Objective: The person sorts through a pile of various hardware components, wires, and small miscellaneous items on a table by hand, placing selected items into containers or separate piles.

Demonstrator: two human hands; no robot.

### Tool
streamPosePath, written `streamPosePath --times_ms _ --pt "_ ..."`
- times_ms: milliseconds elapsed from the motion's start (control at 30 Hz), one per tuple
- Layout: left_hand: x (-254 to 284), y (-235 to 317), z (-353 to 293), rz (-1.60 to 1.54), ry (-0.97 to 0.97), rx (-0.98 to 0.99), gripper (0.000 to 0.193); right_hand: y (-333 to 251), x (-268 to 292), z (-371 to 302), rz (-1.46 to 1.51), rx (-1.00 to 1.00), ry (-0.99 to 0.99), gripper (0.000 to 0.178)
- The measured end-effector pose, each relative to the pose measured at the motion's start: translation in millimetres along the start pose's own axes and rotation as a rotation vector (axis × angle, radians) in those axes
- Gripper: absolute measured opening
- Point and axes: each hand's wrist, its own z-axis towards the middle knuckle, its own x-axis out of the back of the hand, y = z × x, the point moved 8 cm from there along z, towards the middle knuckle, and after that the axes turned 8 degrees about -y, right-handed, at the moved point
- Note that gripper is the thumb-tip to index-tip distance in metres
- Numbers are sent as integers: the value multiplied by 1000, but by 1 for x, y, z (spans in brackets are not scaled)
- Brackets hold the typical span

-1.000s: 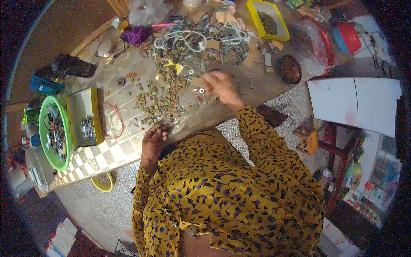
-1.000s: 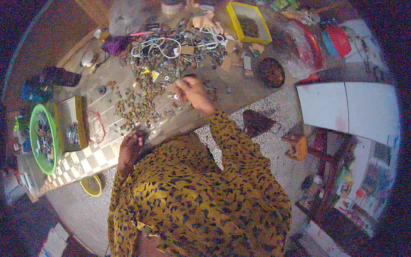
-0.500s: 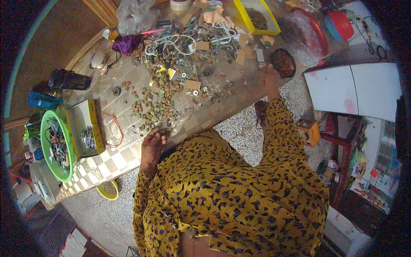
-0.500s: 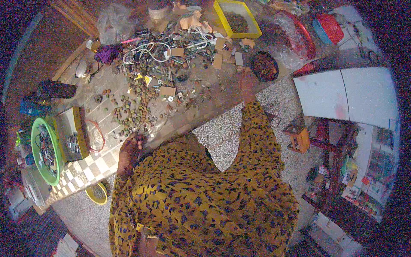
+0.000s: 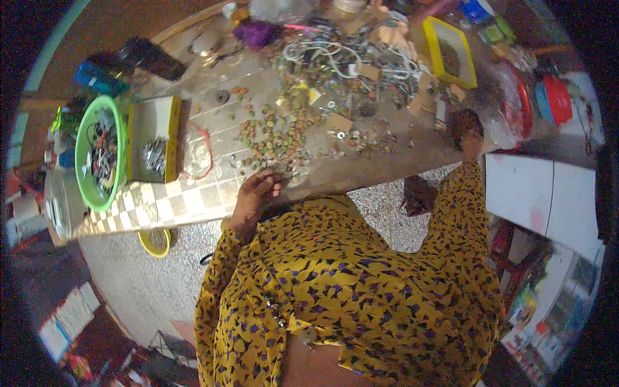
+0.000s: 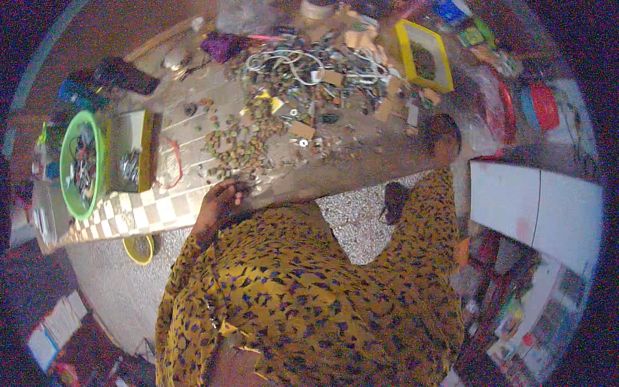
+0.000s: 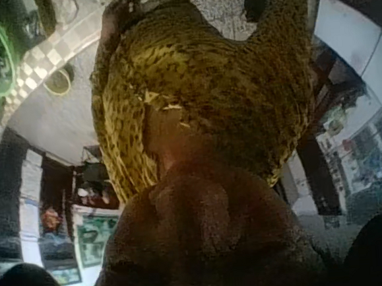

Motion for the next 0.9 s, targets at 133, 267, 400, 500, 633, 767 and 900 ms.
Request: streamPosePath --times_ms 133,267,400,500,633,767,900 --pt "3 -2 -4 -22 26 15 26 -4 -7 14 -78 16 -32 19" --pt "5 -3 -2 -47 -14 -18 25 -12 -10 19 -152 28 -44 20" --pt "6 -6 -2 -134 20 -11 27 -22 -8 17 -244 43 -4 22" --pt "13 -13 3 -149 3 -36 26 -47 3 4 -384 99 156 24" --pt "15 -11 5 -136 42 -56 24 -136 8 -42 -438 528 430 28" --pt "16 -10 3 -143 48 -63 22 -223 -11 -92 -231 803 228 32" --pt "20 -11 1 -161 67 -76 21 -292 -67 -165 341 613 -440 40"
